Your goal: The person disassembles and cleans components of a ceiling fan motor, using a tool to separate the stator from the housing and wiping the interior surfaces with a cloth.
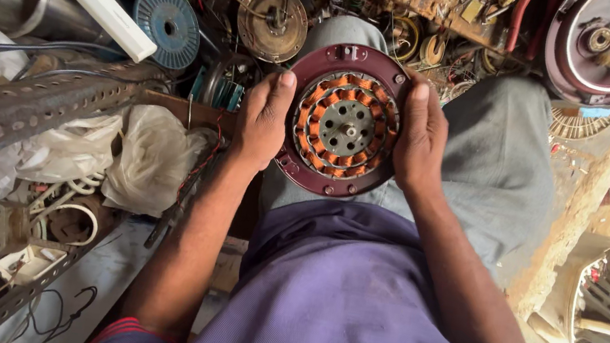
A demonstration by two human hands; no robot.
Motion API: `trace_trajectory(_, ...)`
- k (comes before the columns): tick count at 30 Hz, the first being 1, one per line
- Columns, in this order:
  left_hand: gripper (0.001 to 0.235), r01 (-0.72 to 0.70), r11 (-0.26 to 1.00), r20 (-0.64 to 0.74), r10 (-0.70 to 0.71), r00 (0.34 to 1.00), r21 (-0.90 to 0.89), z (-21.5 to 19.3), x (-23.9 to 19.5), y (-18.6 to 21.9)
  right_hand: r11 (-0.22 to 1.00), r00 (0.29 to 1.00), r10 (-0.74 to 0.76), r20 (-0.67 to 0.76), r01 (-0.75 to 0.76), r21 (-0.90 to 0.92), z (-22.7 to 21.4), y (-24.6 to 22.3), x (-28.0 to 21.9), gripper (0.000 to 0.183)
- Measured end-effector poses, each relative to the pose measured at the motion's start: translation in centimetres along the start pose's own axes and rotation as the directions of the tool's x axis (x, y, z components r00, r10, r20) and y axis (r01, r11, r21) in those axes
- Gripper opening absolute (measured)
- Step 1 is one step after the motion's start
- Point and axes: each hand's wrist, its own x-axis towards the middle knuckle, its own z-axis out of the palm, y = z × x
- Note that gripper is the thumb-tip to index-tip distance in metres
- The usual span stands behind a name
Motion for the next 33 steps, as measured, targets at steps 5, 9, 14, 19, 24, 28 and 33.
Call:
trace_trajectory(5, 0.045, 0.056, 0.998, -0.041, -0.058, 0.998, -0.033, 0.7, -0.6, -0.9, 1.0, 1.0, 0.006, 0.012, -0.006, 0.025, 0.0, 1.8, 0.6, 0.05)
trace_trajectory(9, 0.045, -0.032, 0.997, 0.003, 0.032, 0.999, 0.072, 0.4, 1.4, -0.3, 0.941, 0.954, 0.292, -0.069, -0.273, 0.2, 0.3, 2.8, 1.2, 0.048)
trace_trajectory(14, 0.046, -0.084, 0.996, 0.02, 0.085, 0.996, -0.031, 0.4, 1.1, -0.8, 0.998, 0.998, 0.063, -0.026, -0.063, -0.003, 0.3, 2.2, 0.6, 0.052)
trace_trajectory(19, 0.046, -0.149, 0.985, -0.058, 0.154, 0.986, 0.081, 0.7, -0.6, 0.3, 0.983, 0.997, -0.08, -0.021, 0.076, -0.169, 0.6, -0.6, 0.1, 0.053)
trace_trajectory(24, 0.043, -0.019, 0.992, -0.019, 0.017, 1.0, -0.126, 0.7, -3.7, 2.1, 0.996, 0.997, 0.059, 0.042, -0.056, -0.069, -1.3, -4.2, -2.9, 0.053)
trace_trajectory(28, 0.04, 0.097, 0.984, -0.005, -0.099, 0.995, -0.146, 0.2, -3.7, 1.6, 0.94, 0.954, 0.294, -0.057, -0.3, -0.163, -0.8, -2.1, -2.6, 0.056)
trace_trajectory(33, 0.045, 0.118, 0.991, -0.037, -0.121, 0.992, -0.068, -0.2, -4.0, -2.4, 0.981, 0.982, 0.185, 0.05, -0.187, 0.055, -1.2, 1.3, -3.3, 0.053)
